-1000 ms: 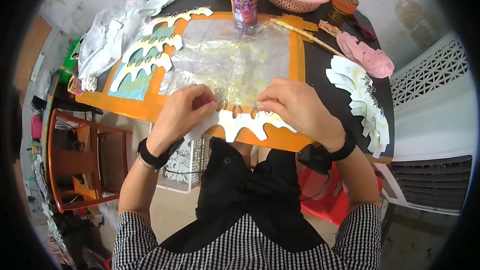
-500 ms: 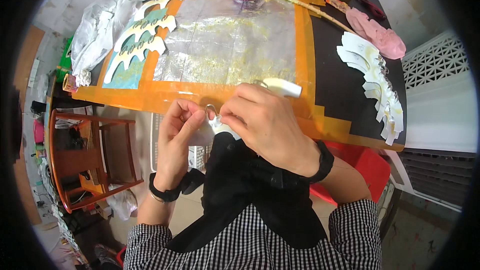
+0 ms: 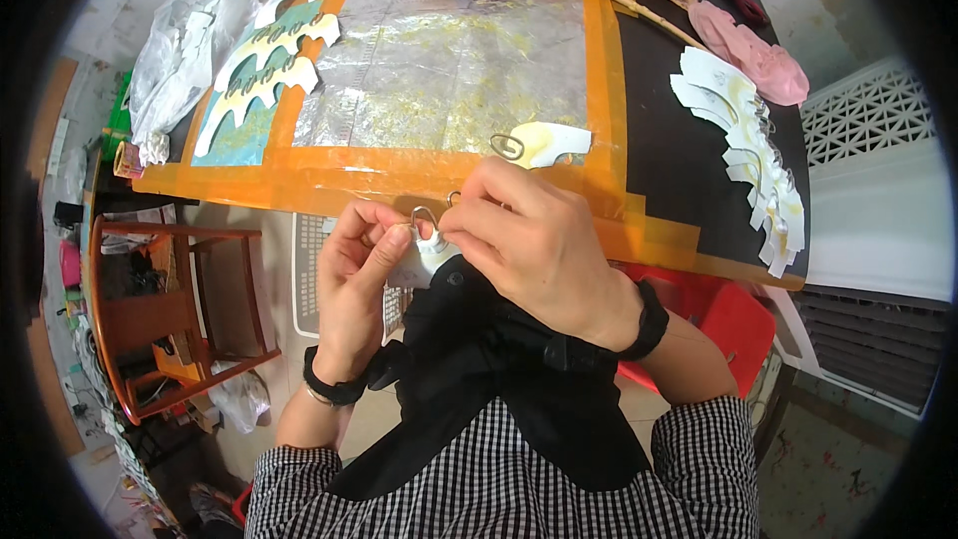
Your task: Manually attaching metal eyelets or hooks to white shoe upper components.
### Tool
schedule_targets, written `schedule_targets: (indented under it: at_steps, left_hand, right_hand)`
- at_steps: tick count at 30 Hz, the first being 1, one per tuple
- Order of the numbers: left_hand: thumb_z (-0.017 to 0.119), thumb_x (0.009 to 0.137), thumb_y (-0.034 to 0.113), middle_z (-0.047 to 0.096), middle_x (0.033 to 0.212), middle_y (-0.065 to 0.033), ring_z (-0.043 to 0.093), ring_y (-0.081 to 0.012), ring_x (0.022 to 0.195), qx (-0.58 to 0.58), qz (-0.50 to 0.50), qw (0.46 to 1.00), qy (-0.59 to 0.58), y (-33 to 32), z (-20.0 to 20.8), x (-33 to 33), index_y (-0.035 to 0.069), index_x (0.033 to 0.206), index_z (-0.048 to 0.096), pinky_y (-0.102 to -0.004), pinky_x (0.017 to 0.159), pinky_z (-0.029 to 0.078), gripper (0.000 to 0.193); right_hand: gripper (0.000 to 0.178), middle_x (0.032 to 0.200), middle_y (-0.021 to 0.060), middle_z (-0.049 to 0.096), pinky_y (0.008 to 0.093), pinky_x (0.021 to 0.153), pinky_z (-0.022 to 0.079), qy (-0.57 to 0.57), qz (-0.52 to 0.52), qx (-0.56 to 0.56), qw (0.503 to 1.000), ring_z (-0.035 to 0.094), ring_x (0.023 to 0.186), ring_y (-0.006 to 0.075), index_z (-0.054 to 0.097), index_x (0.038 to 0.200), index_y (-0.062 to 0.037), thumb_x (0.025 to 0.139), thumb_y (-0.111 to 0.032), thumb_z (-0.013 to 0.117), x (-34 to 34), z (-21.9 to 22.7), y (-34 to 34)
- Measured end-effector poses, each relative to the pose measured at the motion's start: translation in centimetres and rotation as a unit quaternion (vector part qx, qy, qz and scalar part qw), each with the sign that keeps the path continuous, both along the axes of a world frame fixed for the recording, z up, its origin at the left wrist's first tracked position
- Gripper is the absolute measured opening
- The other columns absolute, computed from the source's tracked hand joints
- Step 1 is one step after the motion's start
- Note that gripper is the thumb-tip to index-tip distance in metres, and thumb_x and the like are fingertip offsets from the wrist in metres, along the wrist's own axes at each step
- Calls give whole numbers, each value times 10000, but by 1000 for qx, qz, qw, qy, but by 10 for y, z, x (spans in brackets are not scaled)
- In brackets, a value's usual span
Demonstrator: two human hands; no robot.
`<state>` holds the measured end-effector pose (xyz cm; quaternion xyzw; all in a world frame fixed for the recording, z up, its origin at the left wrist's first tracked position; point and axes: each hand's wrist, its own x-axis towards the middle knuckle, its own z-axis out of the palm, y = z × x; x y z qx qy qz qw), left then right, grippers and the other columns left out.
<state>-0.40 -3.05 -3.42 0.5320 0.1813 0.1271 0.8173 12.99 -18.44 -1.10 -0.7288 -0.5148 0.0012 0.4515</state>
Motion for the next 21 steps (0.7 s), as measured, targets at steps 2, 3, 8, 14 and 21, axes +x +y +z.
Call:
schedule_targets:
  at_steps: [2,3,8,14,21]
  left_hand:
    - [626,1027,67,732,1062,-91,668,-108,984,3,5,1000,-4,-2,-1,0,18,1088,563,-260,911,515,101]
    - [626,1026,64,734,1057,-93,671,-108,972,5,10,1000,-6,-3,-2,0,16,1088,563,-258,901,519,101]
    - [630,1020,58,737,1040,-92,675,-107,940,26,5,1000,2,-6,-3,-2,18,1081,563,-254,868,531,99]
    - [635,1008,35,736,1032,-111,678,-114,948,75,-19,997,13,-5,-8,-3,9,1071,554,-255,861,537,106]
    - [617,1018,26,741,1044,-107,686,-119,993,104,4,994,-22,-11,-5,-5,-1,1076,557,-251,862,527,87]
  right_hand:
    - [109,851,64,587,356,626,507,-15,-5,-3,1000,643,728,239,695,865,-40,788,-5,764,0,0,-1]
    - [111,849,65,585,353,623,505,-3,0,-10,1000,643,728,239,691,862,-41,787,-4,763,1,0,-1]
    - [111,841,73,580,359,629,498,139,21,-53,989,637,735,252,673,841,-41,782,-10,762,8,2,-3]
    - [124,824,86,574,377,652,481,113,100,-76,986,607,726,274,634,796,-31,750,-27,749,21,4,-3]
    - [156,954,74,600,374,774,495,38,101,-50,993,594,945,281,589,749,-34,704,-12,737,23,10,2]
